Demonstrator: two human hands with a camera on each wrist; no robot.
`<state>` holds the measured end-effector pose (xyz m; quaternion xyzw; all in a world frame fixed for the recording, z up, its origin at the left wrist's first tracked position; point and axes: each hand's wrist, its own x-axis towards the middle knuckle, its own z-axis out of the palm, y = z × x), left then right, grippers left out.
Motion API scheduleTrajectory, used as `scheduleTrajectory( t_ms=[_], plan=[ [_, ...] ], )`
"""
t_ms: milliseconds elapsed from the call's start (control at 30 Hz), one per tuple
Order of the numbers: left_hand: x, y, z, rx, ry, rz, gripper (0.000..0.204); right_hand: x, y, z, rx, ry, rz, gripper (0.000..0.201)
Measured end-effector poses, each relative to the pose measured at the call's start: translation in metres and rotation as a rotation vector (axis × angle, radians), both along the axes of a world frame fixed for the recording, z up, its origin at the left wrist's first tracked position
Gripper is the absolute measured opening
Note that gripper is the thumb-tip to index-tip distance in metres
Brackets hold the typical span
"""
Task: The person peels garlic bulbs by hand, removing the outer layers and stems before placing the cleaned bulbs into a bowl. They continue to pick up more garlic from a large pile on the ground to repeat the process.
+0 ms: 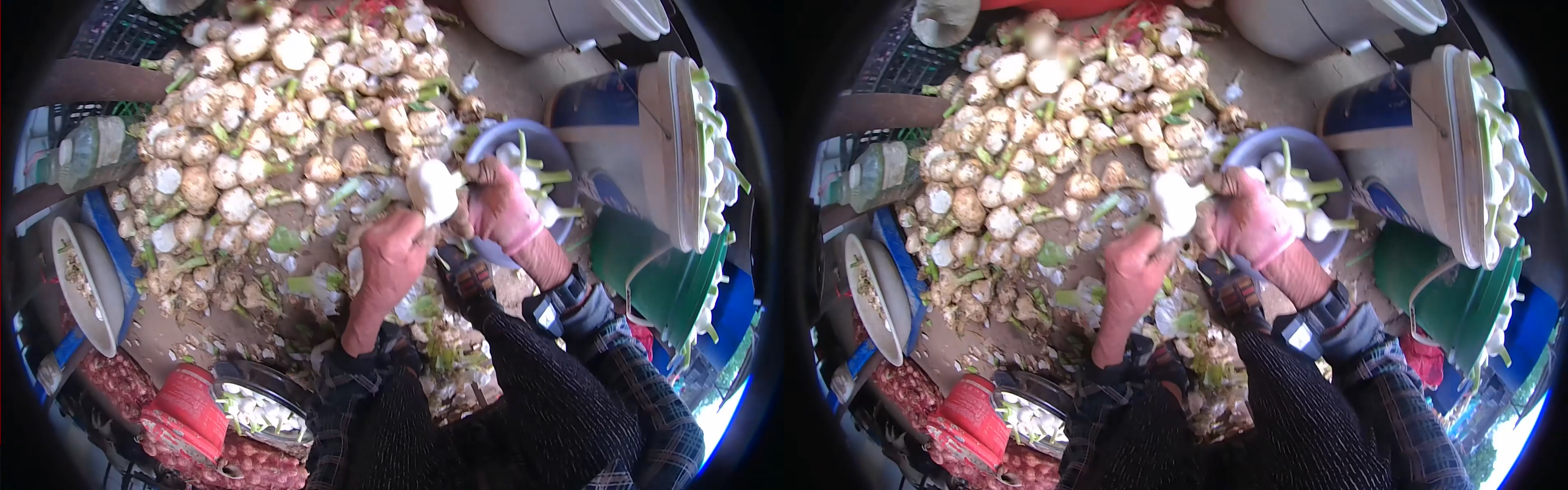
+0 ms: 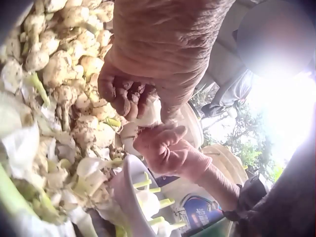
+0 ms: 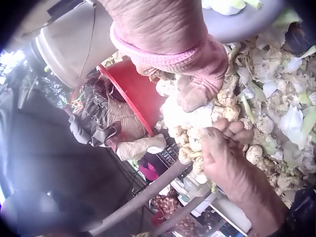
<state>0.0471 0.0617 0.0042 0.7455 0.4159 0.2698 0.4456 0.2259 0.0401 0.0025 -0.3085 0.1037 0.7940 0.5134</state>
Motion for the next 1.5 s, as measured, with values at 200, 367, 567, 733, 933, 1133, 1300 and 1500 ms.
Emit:
scheduleTrajectory(
  t_ms=[200, 367, 567, 733, 933, 1133, 1300, 1500],
  plan=[
    [-0.040, 0.020, -0.030, 0.320, 0.394, -0.113, 0.012, 0.006, -0.009, 0.007, -0.308, -0.189, -0.024, 0.020],
    [-0.047, 0.053, -0.030, -0.128, 0.420, -0.091, 0.015, 0.021, -0.015, 0.007, -0.133, 0.083, -0.037, 0.025],
    [0.014, 0.032, -0.018, -1.244, -0.467, -0.049, 0.048, 0.028, -0.007, -0.011, -0.002, 0.235, -0.093, 0.026],
    [0.019, 0.015, -0.009, -1.459, -0.740, 0.109, 0.039, 0.035, -0.014, -0.033, 0.190, 0.273, -0.035, 0.028],
    [0.021, 0.016, 0.006, -0.956, -0.446, 0.182, 0.043, 0.040, -0.008, -0.023, 0.230, -0.223, -0.023, 0.015],
    [0.011, 0.025, 0.046, -0.585, -0.338, -0.007, 0.037, 0.018, 0.016, 0.026, 0.149, -0.959, 0.188, 0.013],
    [0.028, 0.041, 0.081, -0.314, -0.171, -0.567, 0.015, 0.052, 0.020, 0.030, 0.147, -1.084, 0.266, 0.024],
    [0.027, 0.128, 0.014, 0.459, 0.984, -0.171, 0.014, 0.074, 0.017, 0.036, 0.295, -0.821, 0.241, 0.037]
  ],
)
